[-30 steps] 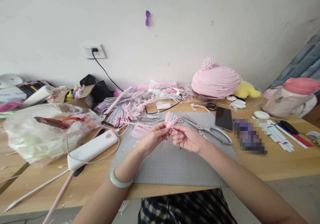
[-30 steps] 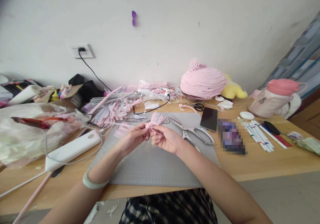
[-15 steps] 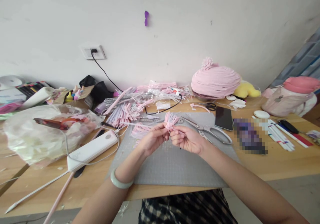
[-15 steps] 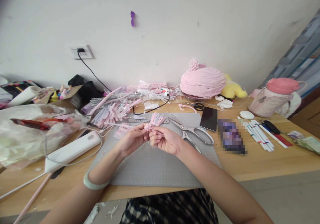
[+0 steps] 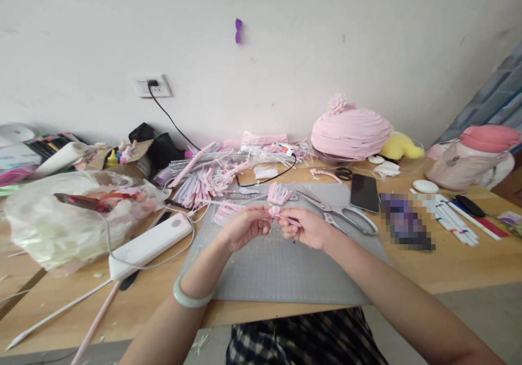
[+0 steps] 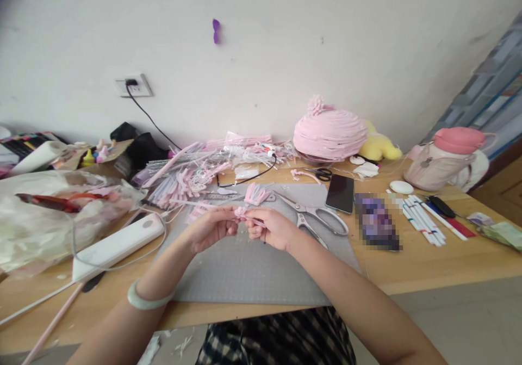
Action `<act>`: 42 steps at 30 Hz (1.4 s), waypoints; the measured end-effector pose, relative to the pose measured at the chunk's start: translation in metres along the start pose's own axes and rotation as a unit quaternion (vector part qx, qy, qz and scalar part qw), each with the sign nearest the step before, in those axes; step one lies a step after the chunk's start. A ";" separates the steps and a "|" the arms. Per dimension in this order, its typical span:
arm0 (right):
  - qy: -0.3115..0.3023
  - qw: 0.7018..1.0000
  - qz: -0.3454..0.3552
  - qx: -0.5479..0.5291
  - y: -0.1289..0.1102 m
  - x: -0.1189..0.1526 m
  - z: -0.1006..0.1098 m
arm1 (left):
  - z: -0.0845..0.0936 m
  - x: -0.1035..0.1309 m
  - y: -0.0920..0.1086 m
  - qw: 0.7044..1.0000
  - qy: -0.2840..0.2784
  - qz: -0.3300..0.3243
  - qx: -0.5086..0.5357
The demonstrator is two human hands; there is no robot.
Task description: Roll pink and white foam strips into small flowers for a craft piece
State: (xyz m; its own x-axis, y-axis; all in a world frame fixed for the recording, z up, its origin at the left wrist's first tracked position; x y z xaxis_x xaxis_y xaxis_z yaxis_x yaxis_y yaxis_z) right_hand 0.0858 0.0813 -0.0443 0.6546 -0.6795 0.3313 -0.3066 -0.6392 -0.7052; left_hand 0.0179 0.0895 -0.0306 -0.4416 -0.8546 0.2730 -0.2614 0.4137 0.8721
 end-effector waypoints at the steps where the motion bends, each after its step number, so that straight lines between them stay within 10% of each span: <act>1: -0.004 1.000 0.005 0.009 -0.001 0.000 0.000 | -0.001 0.000 -0.002 1.000 -0.006 0.008 0.003; 30: -0.041 0.931 -0.154 -0.328 0.024 0.000 -0.012 | -0.013 -0.011 -0.053 0.972 -0.037 0.132 0.192; 35: -0.024 0.938 -0.150 -0.312 0.022 -0.001 -0.003 | 0.010 -0.016 -0.008 0.994 0.062 -0.082 -0.021; 42: 0.016 0.981 -0.116 -0.156 0.018 -0.001 0.006 | -0.008 0.011 0.052 0.890 0.051 -0.300 -0.340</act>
State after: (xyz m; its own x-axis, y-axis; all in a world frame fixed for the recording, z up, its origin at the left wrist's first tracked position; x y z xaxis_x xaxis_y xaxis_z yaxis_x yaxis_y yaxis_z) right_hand 0.0836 0.0729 -0.0608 0.7118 -0.5102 0.4827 -0.3509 -0.8537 -0.3847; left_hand 0.0065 0.0988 0.0213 -0.3084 -0.8959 -0.3198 0.1709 -0.3829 0.9078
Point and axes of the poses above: each hand's wrist, its own x-axis away from the middle knuckle, its own z-axis out of the back of the hand, y = z × x, the point moved 9 cm from there along -x, towards the middle knuckle, and after that the axes turned 1 degree about x, right-handed, at the moved point
